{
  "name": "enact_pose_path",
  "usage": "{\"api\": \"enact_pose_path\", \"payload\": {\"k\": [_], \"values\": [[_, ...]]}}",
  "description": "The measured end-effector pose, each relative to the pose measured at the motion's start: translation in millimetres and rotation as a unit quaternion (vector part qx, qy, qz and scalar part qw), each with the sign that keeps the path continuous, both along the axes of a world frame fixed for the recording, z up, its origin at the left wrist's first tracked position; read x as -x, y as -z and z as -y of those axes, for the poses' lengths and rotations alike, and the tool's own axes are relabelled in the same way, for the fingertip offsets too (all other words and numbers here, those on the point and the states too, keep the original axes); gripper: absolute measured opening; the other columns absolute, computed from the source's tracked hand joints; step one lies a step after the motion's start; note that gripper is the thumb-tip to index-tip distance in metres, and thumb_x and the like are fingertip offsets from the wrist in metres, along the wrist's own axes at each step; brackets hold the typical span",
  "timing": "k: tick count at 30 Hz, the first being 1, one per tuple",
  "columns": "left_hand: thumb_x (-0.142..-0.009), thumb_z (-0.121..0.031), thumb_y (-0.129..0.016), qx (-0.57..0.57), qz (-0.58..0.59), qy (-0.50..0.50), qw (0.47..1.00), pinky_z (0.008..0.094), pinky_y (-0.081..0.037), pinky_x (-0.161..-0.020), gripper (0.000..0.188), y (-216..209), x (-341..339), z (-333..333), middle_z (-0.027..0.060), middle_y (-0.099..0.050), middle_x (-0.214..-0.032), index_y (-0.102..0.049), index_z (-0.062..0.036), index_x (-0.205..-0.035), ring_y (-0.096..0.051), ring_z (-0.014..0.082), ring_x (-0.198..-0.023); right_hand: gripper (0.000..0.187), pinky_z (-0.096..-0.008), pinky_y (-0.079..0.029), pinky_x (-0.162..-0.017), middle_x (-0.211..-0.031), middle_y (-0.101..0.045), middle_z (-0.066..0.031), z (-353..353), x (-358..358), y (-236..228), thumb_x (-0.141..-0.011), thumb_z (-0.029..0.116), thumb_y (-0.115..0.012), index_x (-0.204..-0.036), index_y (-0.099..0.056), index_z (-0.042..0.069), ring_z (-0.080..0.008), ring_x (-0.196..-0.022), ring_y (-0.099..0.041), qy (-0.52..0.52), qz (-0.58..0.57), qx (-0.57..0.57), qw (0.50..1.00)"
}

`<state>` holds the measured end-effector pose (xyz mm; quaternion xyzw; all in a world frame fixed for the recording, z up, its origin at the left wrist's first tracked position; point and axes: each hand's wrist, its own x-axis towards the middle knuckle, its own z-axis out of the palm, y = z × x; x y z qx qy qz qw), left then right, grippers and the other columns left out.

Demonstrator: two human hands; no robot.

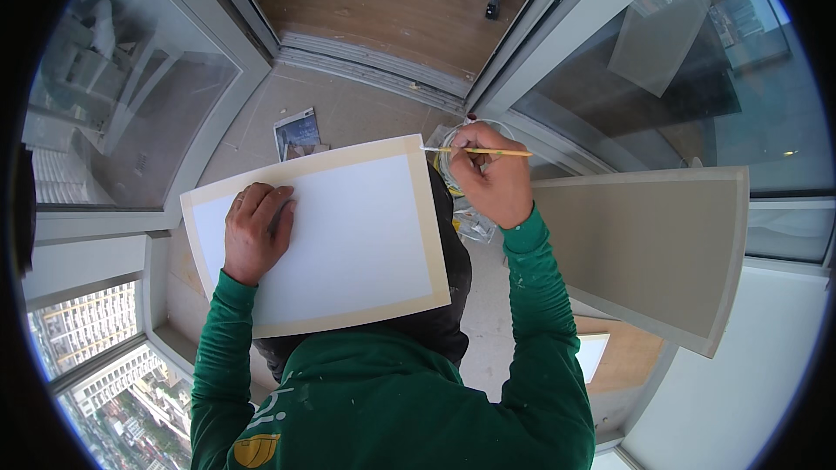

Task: The person paints the edges of a white panel using a small brush, dipping the brush into a container of white paint and then applying it to the border of the panel.

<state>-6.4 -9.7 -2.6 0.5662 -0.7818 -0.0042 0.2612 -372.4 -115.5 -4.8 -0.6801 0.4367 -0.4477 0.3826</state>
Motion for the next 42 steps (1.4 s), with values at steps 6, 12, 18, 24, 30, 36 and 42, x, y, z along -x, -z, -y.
{"api": "enact_pose_path", "payload": {"k": [6,12,18,24,30,36,42], "values": [[-0.088,-0.005,-0.08,-0.001,-0.013,0.003,1.0,0.0445,-0.059,-0.083,0.021,-1.2,1.2,0.6,0.0123,-0.068,-0.099,-0.076,-0.0024,-0.109,-0.07,0.0327,-0.09,0.009,-0.0249,-0.052,-0.066,-0.092,-0.073,-0.0061,2.5,1.0,2.9,-0.094,-0.005,-0.068,-0.102,-0.068,-0.002,-0.0073,-0.079,-0.062,0.015,-0.01,0.007,1.0],[-0.089,-0.008,-0.08,0.0,0.0,0.003,1.0,0.0432,-0.061,-0.084,0.019,-1.2,1.0,0.7,0.0116,-0.068,-0.1,-0.076,-0.0025,-0.108,-0.071,0.0309,-0.09,0.009,-0.0248,-0.05,-0.066,-0.092,-0.073,-0.0067,2.9,-0.2,4.4,-0.094,-0.005,-0.068,-0.102,-0.068,-0.002,-0.0075,-0.077,-0.062,0.023,-0.006,0.011,1.0],[-0.09,-0.008,-0.08,0.002,0.002,0.004,1.0,0.0429,-0.061,-0.084,0.019,-0.1,0.0,0.7,0.0118,-0.067,-0.1,-0.076,-0.0023,-0.108,-0.071,0.0309,-0.089,0.009,-0.0247,-0.05,-0.065,-0.092,-0.073,-0.0063,3.9,-0.1,5.2,-0.094,-0.006,-0.067,-0.102,-0.068,-0.001,-0.0071,-0.077,-0.061,0.023,-0.003,0.015,1.0],[-0.088,-0.005,-0.08,0.001,-0.011,0.005,1.0,0.0439,-0.06,-0.082,0.021,0.0,0.5,0.9,0.0124,-0.068,-0.099,-0.076,-0.0024,-0.109,-0.07,0.0324,-0.089,0.009,-0.0238,-0.048,-0.067,-0.091,-0.072,-0.0039,2.6,-2.4,1.8,-0.095,-0.005,-0.067,-0.102,-0.068,-0.001,-0.0061,-0.077,-0.059,0.028,0.02,0.013,0.999],[-0.088,-0.003,-0.079,0.005,-0.015,0.005,1.0,0.0445,-0.059,-0.081,0.022,0.9,0.0,0.5,0.0126,-0.067,-0.099,-0.076,-0.0024,-0.109,-0.069,0.0331,-0.088,0.009,-0.0236,-0.048,-0.067,-0.09,-0.071,-0.0026,5.5,-3.8,0.8,-0.095,-0.005,-0.067,-0.102,-0.069,0.0,-0.0058,-0.077,-0.058,0.036,0.006,0.017,0.999],[-0.089,-0.006,-0.08,0.001,-0.007,0.005,1.0,0.044,-0.061,-0.083,0.02,-1.8,0.0,0.4,0.0124,-0.067,-0.099,-0.076,-0.0023,-0.108,-0.071,0.032,-0.089,0.007,-0.024,-0.048,-0.067,-0.09,-0.071,-0.0031,6.9,-4.9,2.8,-0.094,-0.004,-0.068,-0.101,-0.069,-0.001,-0.0061,-0.076,-0.058,0.03,0.002,0.022,0.999],[-0.09,-0.007,-0.08,-0.004,-0.003,0.004,1.0,0.0436,-0.061,-0.084,0.019,-3.3,-0.3,0.2,0.0122,-0.067,-0.1,-0.076,-0.0024,-0.108,-0.071,0.0317,-0.089,0.006,-0.0246,-0.048,-0.066,-0.087,-0.071,-0.0038,4.7,-3.2,0.5,-0.094,-0.003,-0.069,-0.1,-0.069,-0.001,-0.0062,-0.075,-0.058,0.02,-0.008,0.014,1.0]]}}
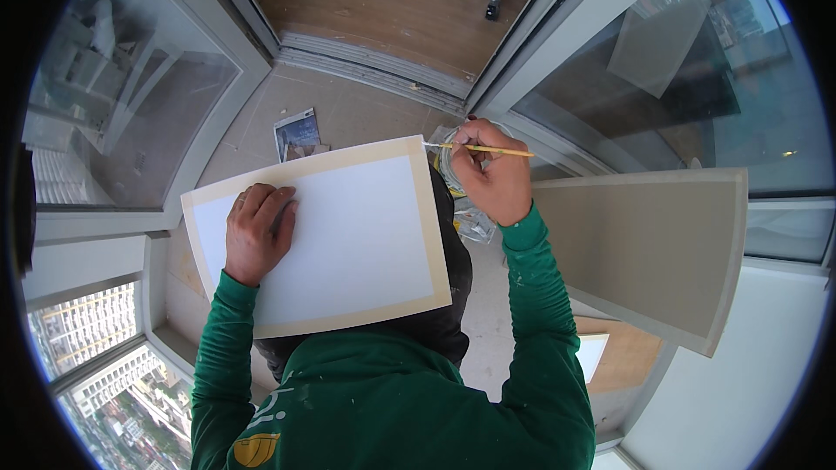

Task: The person paints the edges of a white panel using a small brush, dipping the brush into a container of white paint and then applying it to the border of the panel.

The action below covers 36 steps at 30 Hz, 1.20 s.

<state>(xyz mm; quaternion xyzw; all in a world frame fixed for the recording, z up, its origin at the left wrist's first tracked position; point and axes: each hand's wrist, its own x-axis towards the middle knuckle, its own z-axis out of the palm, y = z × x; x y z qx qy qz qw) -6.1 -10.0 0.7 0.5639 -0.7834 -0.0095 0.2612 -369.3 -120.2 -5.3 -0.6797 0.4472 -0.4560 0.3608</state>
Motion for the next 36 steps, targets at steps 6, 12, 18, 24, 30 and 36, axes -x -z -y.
{"api": "enact_pose_path", "payload": {"k": [6,12,18,24,30,36], "values": [[-0.09,-0.007,-0.08,0.0,-0.002,-0.003,1.0,0.0433,-0.06,-0.084,0.019,1,0,-1,0.012,-0.067,-0.1,-0.076,-0.0026,-0.108,-0.071,0.0318,-0.09,0.008,-0.0251,-0.049,-0.065,-0.087,-0.071,-0.0042,1,-1,3,-0.093,-0.003,-0.068,-0.101,-0.068,-0.001,-0.0057,-0.074,-0.058,0.008,0.003,0.013,1.0],[-0.089,-0.007,-0.08,0.003,-0.004,-0.001,1.0,0.0436,-0.06,-0.084,0.02,0,0,-1,0.0119,-0.067,-0.1,-0.076,-0.0026,-0.108,-0.07,0.0318,-0.091,0.008,-0.0279,-0.055,-0.082,-0.101,-0.068,-0.0076,-6,10,-4,-0.1,-0.01,-0.063,-0.105,-0.065,-0.005,-0.0129,-0.093,-0.067,-0.034,-0.025,-0.04,0.998],[-0.089,-0.006,-0.08,0.004,-0.007,0.0,1.0,0.0437,-0.06,-0.085,0.02,0,1,-1,0.0117,-0.067,-0.1,-0.076,-0.0026,-0.108,-0.07,0.0317,-0.091,0.009,-0.0275,-0.055,-0.081,-0.102,-0.068,-0.0078,-4,7,-3,-0.099,-0.011,-0.062,-0.104,-0.065,-0.004,-0.0126,-0.093,-0.067,-0.016,-0.035,-0.015,0.999],[-0.089,-0.006,-0.08,0.003,-0.003,0.0,1.0,0.0436,-0.06,-0.085,0.021,0,0,-1,0.0115,-0.067,-0.1,-0.076,-0.003,-0.108,-0.071,0.0313,-0.091,0.006,-0.024,-0.047,-0.061,-0.087,-0.072,-0.004,-6,2,0,-0.093,-0.003,-0.069,-0.098,-0.068,0.001,-0.0056,-0.069,-0.057,-0.008,0.009,0.02,1.0],[-0.089,-0.007,-0.08,0.006,-0.005,0.0,1.0,0.0436,-0.06,-0.085,0.021,0,1,-1,0.0112,-0.067,-0.1,-0.076,-0.0033,-0.109,-0.07,0.0314,-0.091,0.011,-0.0247,-0.05,-0.069,-0.093,-0.069,-0.0048,-14,12,-7,-0.093,-0.009,-0.065,-0.101,-0.065,-0.001,-0.0076,-0.08,-0.061,-0.034,-0.048,-0.022,0.998],[-0.088,-0.004,-0.079,0.006,-0.011,0.002,1.0,0.0446,-0.059,-0.083,0.022,0,1,-1,0.0125,-0.067,-0.099,-0.076,-0.0025,-0.109,-0.07,0.0331,-0.09,0.01,-0.0237,-0.042,-0.057,-0.081,-0.066,-0.0006,-15,9,-9,-0.088,-0.003,-0.069,-0.095,-0.066,0.002,-0.0036,-0.067,-0.053,-0.025,-0.021,-0.001,0.999]]}}
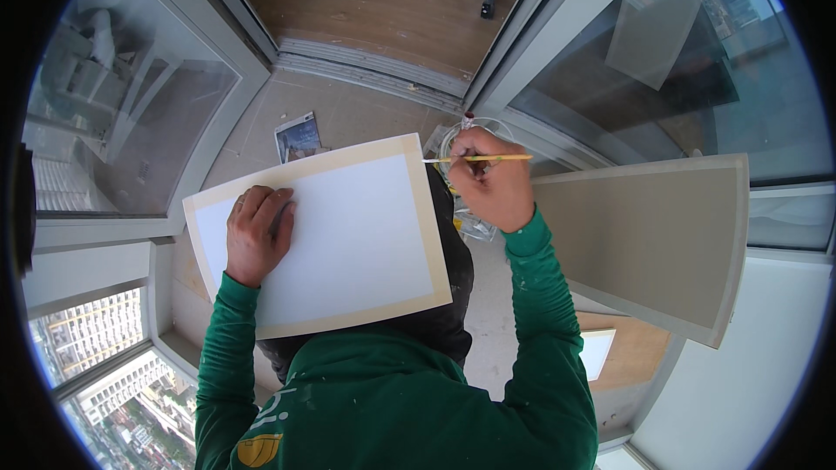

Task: The person paints the edges of a white panel using a small brush, dipping the brush into a container of white paint and then applying it to the border of the panel.

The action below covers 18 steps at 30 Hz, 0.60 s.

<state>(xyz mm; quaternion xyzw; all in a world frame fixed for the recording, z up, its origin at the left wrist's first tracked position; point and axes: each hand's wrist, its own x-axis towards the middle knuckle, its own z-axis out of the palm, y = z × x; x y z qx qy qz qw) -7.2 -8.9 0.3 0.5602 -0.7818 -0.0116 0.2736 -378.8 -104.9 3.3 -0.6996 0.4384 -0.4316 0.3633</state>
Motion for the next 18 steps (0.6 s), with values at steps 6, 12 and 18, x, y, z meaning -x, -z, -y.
{"api": "enact_pose_path", "payload": {"k": [6,12,18], "values": [[-0.087,-0.002,-0.079,0.0,-0.002,-0.002,1.0,0.0449,-0.059,-0.083,0.022,0,0,-1,0.0133,-0.068,-0.099,-0.076,-0.0019,-0.109,-0.07,0.0341,-0.09,0.01,-0.0253,-0.046,-0.066,-0.088,-0.066,-0.0026,1,1,-13,-0.089,-0.006,-0.065,-0.097,-0.063,0.0,-0.007,-0.075,-0.057,-0.011,-0.042,-0.031,0.999],[-0.089,-0.007,-0.08,-0.002,0.006,-0.001,1.0,0.0435,-0.06,-0.085,0.02,0,0,-1,0.0114,-0.067,-0.1,-0.076,-0.0026,-0.109,-0.07,0.0311,-0.091,0.009,-0.026,-0.051,-0.071,-0.091,-0.066,-0.0037,5,-3,-11,-0.092,-0.007,-0.064,-0.098,-0.062,-0.001,-0.008,-0.082,-0.061,-0.003,-0.035,-0.036,0.999],[-0.087,-0.002,-0.079,0.001,-0.006,0.0,1.0,0.0448,-0.059,-0.082,0.022,0,1,0,0.0131,-0.068,-0.099,-0.076,-0.0025,-0.11,-0.07,0.0334,-0.09,0.007,-0.0266,-0.053,-0.073,-0.091,-0.067,-0.0044,9,-4,-4,-0.096,-0.007,-0.064,-0.101,-0.063,-0.002,-0.0084,-0.084,-0.062,-0.004,-0.028,-0.033,0.999]]}}
